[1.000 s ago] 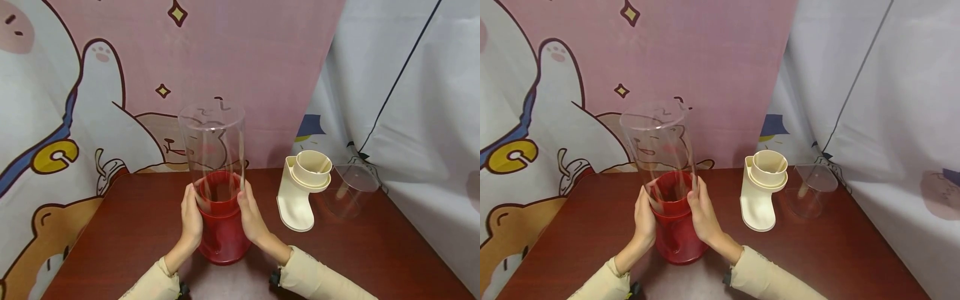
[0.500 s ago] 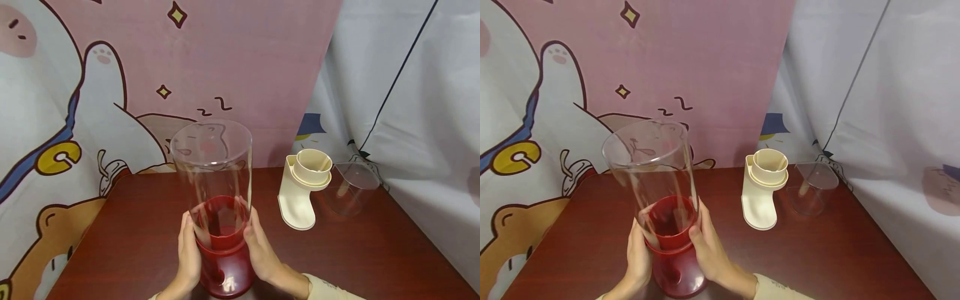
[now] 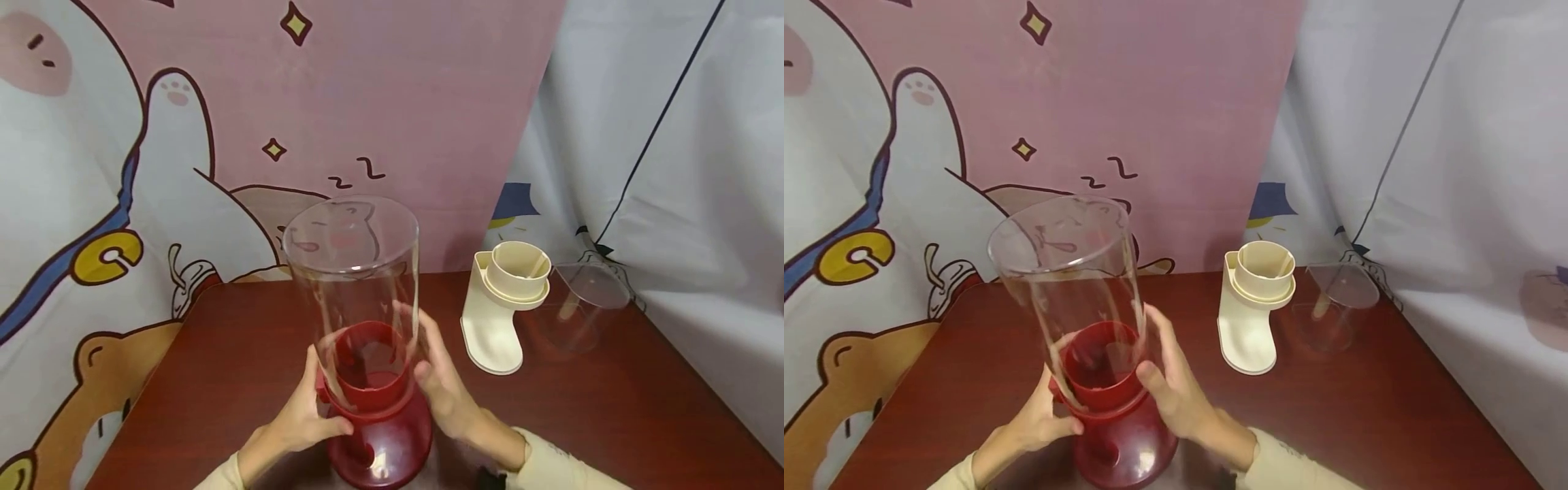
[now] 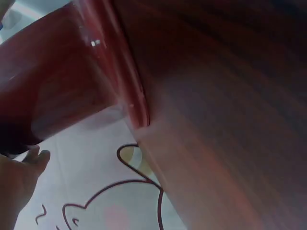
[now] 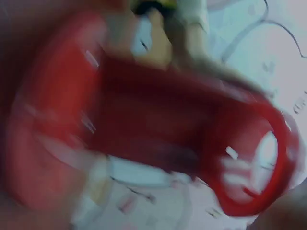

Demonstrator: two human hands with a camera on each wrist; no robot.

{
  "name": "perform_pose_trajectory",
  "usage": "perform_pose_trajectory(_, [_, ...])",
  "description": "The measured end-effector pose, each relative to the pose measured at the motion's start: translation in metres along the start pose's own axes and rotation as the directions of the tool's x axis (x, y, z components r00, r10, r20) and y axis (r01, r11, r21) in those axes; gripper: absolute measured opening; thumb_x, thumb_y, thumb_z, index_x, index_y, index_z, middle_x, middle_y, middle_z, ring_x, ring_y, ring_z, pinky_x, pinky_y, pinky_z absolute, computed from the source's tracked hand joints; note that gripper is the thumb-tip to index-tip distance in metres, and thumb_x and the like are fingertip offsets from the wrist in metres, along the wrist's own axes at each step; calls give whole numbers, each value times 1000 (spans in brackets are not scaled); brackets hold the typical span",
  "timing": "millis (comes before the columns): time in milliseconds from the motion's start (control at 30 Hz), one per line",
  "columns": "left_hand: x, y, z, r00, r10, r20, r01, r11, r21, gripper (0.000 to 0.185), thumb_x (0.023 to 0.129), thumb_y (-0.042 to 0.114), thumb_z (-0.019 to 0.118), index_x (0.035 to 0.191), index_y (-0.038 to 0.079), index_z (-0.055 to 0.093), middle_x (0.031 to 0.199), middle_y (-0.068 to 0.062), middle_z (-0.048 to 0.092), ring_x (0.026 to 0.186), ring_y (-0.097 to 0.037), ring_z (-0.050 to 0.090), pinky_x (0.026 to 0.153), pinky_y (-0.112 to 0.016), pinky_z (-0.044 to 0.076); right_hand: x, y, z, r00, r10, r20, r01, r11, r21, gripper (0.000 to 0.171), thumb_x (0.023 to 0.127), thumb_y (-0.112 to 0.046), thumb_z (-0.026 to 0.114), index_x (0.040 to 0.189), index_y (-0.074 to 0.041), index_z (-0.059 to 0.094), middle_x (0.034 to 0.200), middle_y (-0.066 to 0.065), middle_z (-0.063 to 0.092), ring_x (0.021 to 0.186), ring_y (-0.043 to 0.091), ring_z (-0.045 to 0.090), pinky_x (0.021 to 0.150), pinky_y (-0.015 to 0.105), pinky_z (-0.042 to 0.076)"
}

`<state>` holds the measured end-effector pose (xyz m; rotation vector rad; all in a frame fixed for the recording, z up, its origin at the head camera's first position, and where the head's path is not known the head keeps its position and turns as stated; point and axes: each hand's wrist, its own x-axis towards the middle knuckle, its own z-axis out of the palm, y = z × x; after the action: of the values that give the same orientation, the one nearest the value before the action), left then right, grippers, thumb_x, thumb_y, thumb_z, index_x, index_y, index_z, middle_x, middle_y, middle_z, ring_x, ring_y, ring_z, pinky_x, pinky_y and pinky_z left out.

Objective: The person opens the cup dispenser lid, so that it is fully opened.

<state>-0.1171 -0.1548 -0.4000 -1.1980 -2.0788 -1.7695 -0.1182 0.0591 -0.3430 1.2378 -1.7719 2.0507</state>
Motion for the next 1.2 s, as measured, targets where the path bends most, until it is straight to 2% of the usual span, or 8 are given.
perform_pose_trajectory(67, [4,3,-1,999,-39,26,38,999,31,110,68,46,70,142,7,-2,144,-8,26,128,-21,35,104,-18,27,23,-12,-3,998,-68,13,68,997,25,74,90,-50,39,138,0,13,139,21,26,132,29,25,107,29,27])
perform_pose_trajectory(300, [24,5,13,999,42,0,-42,999,-24,111,58,18,83,135,-3,6,135,-22,29,118,-35,39,101,-28,37,77,-44,-5,990,-118,-79,117,993,-25,94,72,-63,57,137,-5,20,138,15,37,123,30,42,100,40,38])
perform_pose_trajectory(433, [28,3,22,995,95,-13,-96,985,-146,110,53,-3,80,132,-6,3,134,-26,25,118,-42,34,100,-28,37,77,-45,-6,982,-141,-125,137,990,-38,93,72,-63,57,136,-4,24,133,15,43,118,27,49,94,37,43])
perform_pose_trajectory(600, [31,3,26,988,152,-14,-152,964,-218,107,55,-5,77,129,-9,0,137,-28,17,127,-39,23,105,-28,31,72,-45,-6,959,-251,-131,244,967,-72,87,77,-61,54,136,-4,25,129,12,46,115,25,51,92,37,44])
perform_pose_trajectory(733, [28,6,22,994,105,-2,-105,993,-46,110,52,1,80,133,-5,5,138,-20,23,126,-29,31,104,-23,30,70,-49,-1,952,-285,-112,274,956,-104,87,79,-58,54,136,0,22,129,17,43,117,29,48,95,37,42])
perform_pose_trajectory(900, [24,8,16,999,54,1,-54,992,114,110,54,12,82,137,-2,12,133,-16,32,117,-26,41,101,-20,32,75,-55,4,979,-187,-81,175,975,-135,89,78,-60,53,135,0,21,131,21,40,118,30,47,100,38,38])
perform_pose_trajectory(1067, [19,8,18,1000,2,6,-3,999,53,107,58,10,81,138,1,10,128,-18,41,114,-24,47,100,-24,36,80,-50,1,983,-132,-124,109,978,-180,90,74,-67,51,135,-5,27,129,20,45,112,24,52,93,37,45])
perform_pose_trajectory(1200, [19,7,20,1000,-6,5,7,997,-80,110,56,2,80,137,1,5,135,-21,29,122,-33,38,101,-26,36,75,-40,-3,961,-204,-185,183,975,-124,89,75,-65,53,135,-4,29,127,20,47,109,26,54,89,37,47])
